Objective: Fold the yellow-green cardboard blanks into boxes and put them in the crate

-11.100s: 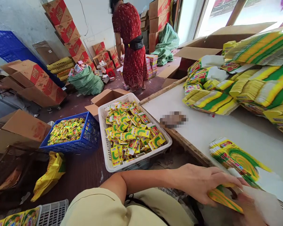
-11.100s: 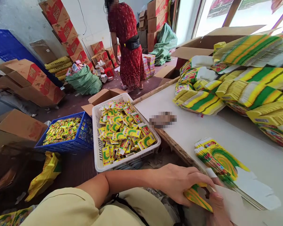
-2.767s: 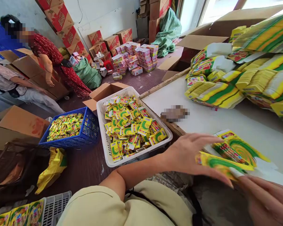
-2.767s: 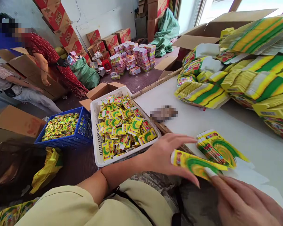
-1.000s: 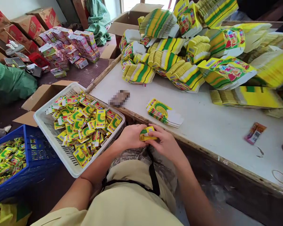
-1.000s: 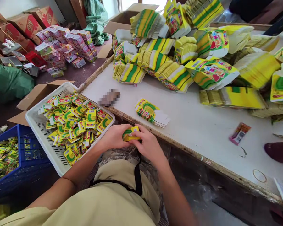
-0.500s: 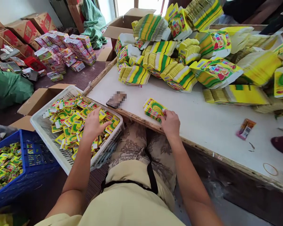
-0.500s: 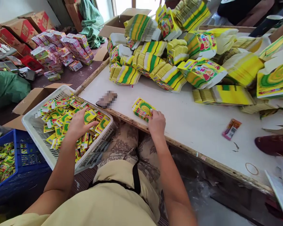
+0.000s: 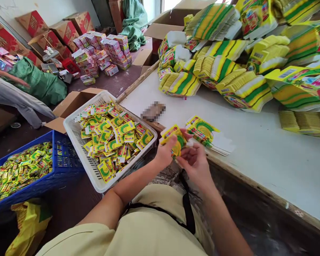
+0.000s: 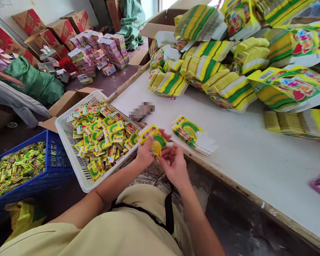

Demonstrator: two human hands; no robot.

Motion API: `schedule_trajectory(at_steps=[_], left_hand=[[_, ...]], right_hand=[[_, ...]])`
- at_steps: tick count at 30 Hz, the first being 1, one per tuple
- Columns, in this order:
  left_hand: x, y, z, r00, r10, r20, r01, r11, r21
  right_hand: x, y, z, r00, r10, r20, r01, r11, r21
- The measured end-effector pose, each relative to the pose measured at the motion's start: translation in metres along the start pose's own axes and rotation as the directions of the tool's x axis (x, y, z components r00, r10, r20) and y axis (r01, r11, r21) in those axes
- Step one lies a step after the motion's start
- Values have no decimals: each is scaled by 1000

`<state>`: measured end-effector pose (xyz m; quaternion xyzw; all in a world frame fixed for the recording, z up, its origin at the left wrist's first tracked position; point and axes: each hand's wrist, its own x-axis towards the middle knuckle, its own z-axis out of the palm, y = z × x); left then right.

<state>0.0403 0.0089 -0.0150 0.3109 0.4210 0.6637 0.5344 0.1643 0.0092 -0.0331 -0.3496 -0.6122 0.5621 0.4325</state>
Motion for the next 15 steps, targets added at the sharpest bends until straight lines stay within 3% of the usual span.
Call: schedule_trajectory(at_steps=[3, 5, 11, 15], left_hand=[[3, 7, 7, 968, 65, -243, -73, 997, -22], [3, 10, 6, 957, 90, -278, -84, 996, 34], [-10, 14, -8, 995, 84, -51, -74, 980, 184], [-11, 24, -23, 995, 48, 92, -75, 947, 313]], right_hand=[[-11, -2, 23, 999, 10, 47, -11, 1000, 23], [-12, -1, 27, 999, 10, 49, -9, 1000, -15], [-6, 3, 3, 993, 43, -112, -40, 999, 31], [-8, 1, -23, 978, -58, -202, 20, 983, -183]])
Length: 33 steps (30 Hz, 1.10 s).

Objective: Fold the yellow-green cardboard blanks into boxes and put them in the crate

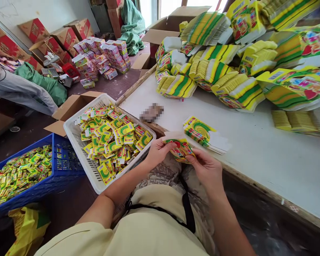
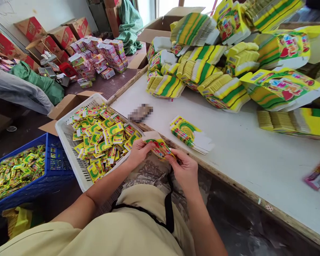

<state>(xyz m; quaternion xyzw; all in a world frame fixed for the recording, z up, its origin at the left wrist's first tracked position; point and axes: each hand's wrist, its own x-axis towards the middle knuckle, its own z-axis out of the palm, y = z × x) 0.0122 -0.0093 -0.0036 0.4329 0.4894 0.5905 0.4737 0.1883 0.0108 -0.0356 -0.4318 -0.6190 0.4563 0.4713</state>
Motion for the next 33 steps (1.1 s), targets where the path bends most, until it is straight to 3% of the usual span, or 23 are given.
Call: schedule_trajectory(at_steps=[3, 6, 9, 11, 13, 15, 17, 18, 20, 25, 26, 30, 33], left_hand=[[0, 16, -17, 992, 64, 108, -76, 991, 111], [-1, 37, -26, 965, 148, 218, -225, 894, 387], [-3, 42, -20, 909, -48, 413, -249, 732, 634], [-5, 36, -13, 884, -194, 426, -184, 691, 699], [-7, 26, -6, 900, -222, 375, -141, 667, 732], [-10, 17, -2, 922, -154, 357, -178, 650, 739], [-13, 10, 1, 912, -73, 405, -264, 652, 711], [-13, 8, 2, 902, -41, 429, -301, 654, 694], [-14, 5, 4, 890, -4, 456, -349, 637, 687], [-15, -8, 7, 887, 46, 459, -414, 518, 748], [-15, -12, 8, 880, 68, 470, -438, 501, 747], [-19, -18, 11, 837, 139, 530, -527, 464, 712], [-20, -15, 10, 854, 103, 509, -486, 506, 713]], right_hand=[[2, -4, -18, 979, -201, -23, 189, 948, -256], [3, -14, -26, 920, -374, 116, 382, 790, -480], [-2, -24, -20, 821, -476, 317, 571, 673, -470], [-6, -25, -13, 802, -525, 286, 597, 676, -432], [-9, -22, -6, 868, -491, 78, 480, 789, -384], [-9, -17, 0, 952, -276, -133, 249, 950, -190], [-6, -11, 4, 992, 26, -123, -11, 992, 122], [-4, -9, 6, 988, 143, -58, -124, 958, 258], [1, -7, 9, 966, 258, 21, -242, 869, 431], [2, -10, 16, 938, 267, -221, -105, 827, 553], [1, -11, 17, 941, 277, -193, -126, 817, 563], [-5, -5, 15, 959, 266, 101, -282, 830, 482], [-10, 5, 12, 980, 142, 138, -180, 932, 316]])
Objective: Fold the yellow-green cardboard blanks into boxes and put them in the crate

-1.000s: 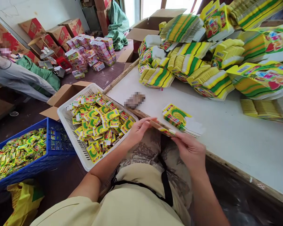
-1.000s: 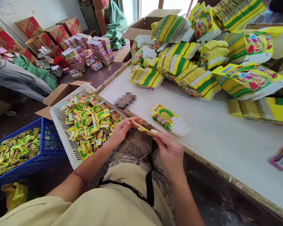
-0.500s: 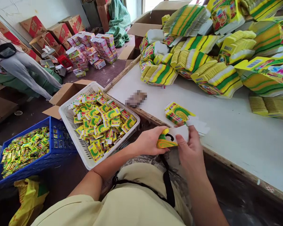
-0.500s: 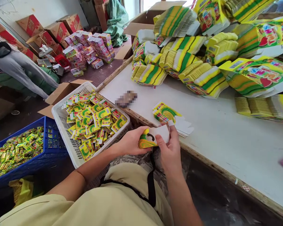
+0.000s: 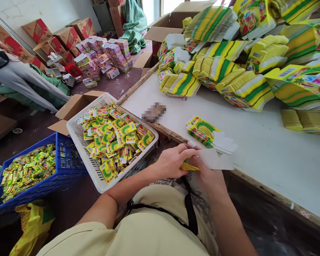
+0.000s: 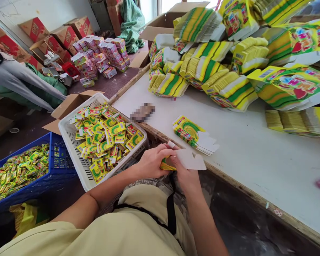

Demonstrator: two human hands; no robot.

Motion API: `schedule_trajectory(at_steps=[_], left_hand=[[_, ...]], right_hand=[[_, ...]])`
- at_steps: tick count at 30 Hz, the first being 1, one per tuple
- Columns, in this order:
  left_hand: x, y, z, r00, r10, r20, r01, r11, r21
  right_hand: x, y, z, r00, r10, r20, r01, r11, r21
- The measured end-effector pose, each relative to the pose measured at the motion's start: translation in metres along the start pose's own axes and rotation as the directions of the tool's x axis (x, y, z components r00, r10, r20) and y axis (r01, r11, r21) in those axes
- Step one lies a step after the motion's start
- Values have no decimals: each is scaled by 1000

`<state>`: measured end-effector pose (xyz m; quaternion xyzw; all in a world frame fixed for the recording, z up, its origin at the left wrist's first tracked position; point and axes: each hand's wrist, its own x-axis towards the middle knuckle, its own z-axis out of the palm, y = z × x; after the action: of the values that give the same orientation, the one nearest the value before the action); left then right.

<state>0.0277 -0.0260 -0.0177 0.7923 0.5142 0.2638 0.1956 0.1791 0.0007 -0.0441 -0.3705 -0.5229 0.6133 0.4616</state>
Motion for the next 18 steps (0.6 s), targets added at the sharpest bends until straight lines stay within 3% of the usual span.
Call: schedule_trajectory(at_steps=[3, 7, 9, 13, 18], left_hand=[[0, -2, -2, 991, -113, 66, 119, 988, -94], [-1, -7, 3, 973, -208, 97, 220, 966, -136], [0, -7, 3, 970, -239, 53, 244, 960, -138], [0, -4, -8, 968, -251, -4, 250, 967, -53], [0, -5, -19, 961, -275, 28, 276, 961, -11]], right_hand=[[-6, 2, -2, 979, -172, 110, 194, 951, -241], [-10, -6, -1, 907, -288, 308, 414, 747, -521], [-8, -8, -2, 896, -327, 300, 442, 707, -552], [-2, -3, -7, 898, -396, 192, 435, 732, -524], [3, 1, -13, 879, -281, 384, 467, 663, -585]])
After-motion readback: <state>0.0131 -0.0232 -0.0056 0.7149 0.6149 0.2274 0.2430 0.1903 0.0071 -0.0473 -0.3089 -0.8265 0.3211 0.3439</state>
